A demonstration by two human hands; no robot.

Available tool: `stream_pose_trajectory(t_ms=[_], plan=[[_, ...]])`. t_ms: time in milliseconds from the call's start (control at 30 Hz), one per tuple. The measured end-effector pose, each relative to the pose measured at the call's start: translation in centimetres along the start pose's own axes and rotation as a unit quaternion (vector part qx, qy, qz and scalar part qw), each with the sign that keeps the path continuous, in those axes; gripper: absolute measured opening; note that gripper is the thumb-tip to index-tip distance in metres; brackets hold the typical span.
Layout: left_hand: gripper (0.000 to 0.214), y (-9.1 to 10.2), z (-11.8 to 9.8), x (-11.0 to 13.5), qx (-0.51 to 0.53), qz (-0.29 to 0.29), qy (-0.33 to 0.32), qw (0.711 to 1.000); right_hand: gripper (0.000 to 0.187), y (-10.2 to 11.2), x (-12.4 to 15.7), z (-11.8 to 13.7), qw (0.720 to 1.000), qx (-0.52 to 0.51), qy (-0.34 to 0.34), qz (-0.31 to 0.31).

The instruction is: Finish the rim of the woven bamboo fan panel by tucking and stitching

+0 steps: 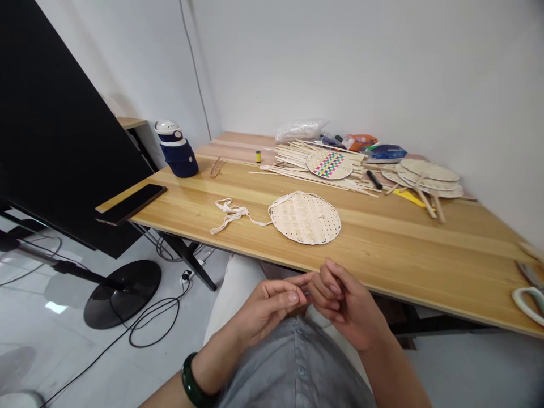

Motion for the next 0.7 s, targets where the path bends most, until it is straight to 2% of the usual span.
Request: stream_pose_trajectory(t_ms=[233,333,533,700], plan=[[0.013,0.2,0.4,-0.9,0.034,-0.047,-0.004,0.998,0.043,0.6,0.2,-0.4,0.999,-0.045,0.010,0.003],[0.015,0.2,0.3,-1.2,0.035,-0.075,-0.005,0.997,0.043,0.8,0.2,-0.6,0.999,-0.042,0.007,-0.004],[0.012,0.0,-0.6,-1.4,0.047,-0.094,-0.040,0.994,0.043,1.5,0.2,-1.0,0.999,-0.022,0.008,-0.026],[0.012,0.4,-1.6,-0.8,-0.040,-0.134,-0.100,0.985,0.042,1.9,0.5,-0.9,0.999,-0.022,0.008,-0.049]])
Point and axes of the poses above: each hand's wrist, its own x-axis away from the middle knuckle, its own y-axis out of the back of the hand, z = x × y, the point moved 4 cm from there along -x, towards the middle knuckle, and after that the axes turned 4 degrees about y, right-handed, at the moved point
